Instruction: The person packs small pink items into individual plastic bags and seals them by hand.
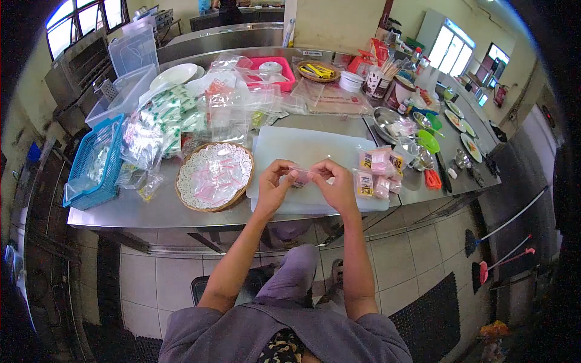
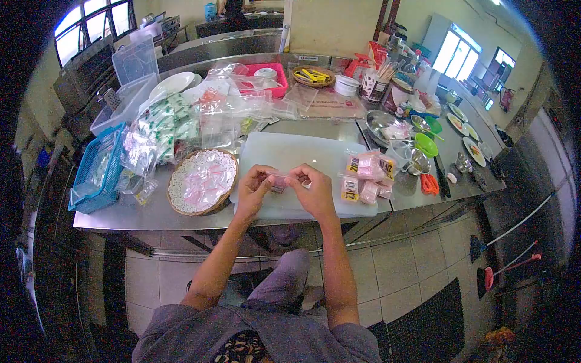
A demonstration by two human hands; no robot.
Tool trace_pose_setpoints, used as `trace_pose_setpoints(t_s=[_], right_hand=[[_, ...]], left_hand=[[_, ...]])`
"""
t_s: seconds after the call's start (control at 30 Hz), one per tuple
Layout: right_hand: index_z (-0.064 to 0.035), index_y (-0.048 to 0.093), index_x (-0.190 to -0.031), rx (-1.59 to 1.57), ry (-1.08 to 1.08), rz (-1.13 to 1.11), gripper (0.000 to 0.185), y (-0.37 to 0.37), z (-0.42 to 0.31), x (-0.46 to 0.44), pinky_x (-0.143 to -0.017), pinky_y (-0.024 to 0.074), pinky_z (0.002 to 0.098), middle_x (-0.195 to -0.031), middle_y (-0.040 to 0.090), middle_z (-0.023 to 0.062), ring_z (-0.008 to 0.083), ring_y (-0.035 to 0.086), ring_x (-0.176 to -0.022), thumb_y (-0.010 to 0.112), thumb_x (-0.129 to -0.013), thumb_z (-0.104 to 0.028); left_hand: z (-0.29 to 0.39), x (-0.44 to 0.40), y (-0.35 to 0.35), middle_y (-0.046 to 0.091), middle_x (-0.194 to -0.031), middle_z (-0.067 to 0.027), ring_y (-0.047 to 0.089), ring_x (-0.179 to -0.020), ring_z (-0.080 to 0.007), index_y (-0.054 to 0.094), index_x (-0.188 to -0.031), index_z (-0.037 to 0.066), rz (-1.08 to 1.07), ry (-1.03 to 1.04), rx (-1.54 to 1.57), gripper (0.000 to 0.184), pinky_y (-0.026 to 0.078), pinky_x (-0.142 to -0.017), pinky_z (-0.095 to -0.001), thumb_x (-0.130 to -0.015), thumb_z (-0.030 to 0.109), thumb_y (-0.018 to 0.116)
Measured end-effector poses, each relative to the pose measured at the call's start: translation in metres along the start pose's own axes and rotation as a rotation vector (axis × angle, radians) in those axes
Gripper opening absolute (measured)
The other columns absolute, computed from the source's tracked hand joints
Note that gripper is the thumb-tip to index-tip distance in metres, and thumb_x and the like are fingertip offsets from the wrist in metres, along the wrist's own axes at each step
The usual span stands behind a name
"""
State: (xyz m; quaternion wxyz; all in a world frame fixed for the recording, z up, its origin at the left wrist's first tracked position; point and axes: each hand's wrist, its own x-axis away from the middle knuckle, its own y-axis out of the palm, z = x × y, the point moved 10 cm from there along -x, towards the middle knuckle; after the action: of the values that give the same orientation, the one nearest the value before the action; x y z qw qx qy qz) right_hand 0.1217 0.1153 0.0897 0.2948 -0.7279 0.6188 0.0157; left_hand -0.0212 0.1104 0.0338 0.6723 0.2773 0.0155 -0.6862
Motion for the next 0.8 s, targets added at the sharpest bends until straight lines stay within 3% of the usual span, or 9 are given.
trace_pose_setpoints(t_s=[0.17,0.47,0.8], right_hand=[[-0.0017,0.063,-0.078,-0.024,-0.029,0.067,0.014,-0.002,0.0,0.002,-0.06,0.0452,0.0267,-0.073,0.062,0.0069,0.0134,0.057,-0.062,0.068,-0.073,-0.013],[-0.0013,0.06,-0.074,0.041,-0.045,0.128,0.014,-0.006,-0.005,0.003,-0.057,0.044,0.0267,-0.068,0.057,0.0068,0.0142,0.054,-0.058,0.068,-0.072,-0.012],[-0.0008,0.057,-0.079,0.077,-0.174,0.078,0.012,0.008,-0.028,0.004,-0.063,0.0447,0.0305,-0.076,0.056,0.0096,0.0202,0.055,-0.068,0.064,-0.075,-0.01]], left_hand=[[0.01,0.002,-0.001,0.057,-0.089,-0.0031,0.052,-0.085,-0.0107,0.057,-0.092,0.001,0.022,0.083,-0.052,0.013,0.042,-0.079,-0.0252,-0.084,0.009,0.061],[0.006,0.001,-0.008,0.057,-0.088,-0.0026,0.052,-0.083,-0.0107,0.057,-0.091,0.001,0.076,0.054,-0.026,0.013,0.042,-0.078,-0.025,-0.083,0.01,0.062],[0.006,0.001,-0.007,0.057,-0.085,-0.0023,0.052,-0.082,-0.0105,0.057,-0.09,0.002,0.047,0.068,-0.02,0.014,0.042,-0.078,-0.0249,-0.083,0.013,0.063]])
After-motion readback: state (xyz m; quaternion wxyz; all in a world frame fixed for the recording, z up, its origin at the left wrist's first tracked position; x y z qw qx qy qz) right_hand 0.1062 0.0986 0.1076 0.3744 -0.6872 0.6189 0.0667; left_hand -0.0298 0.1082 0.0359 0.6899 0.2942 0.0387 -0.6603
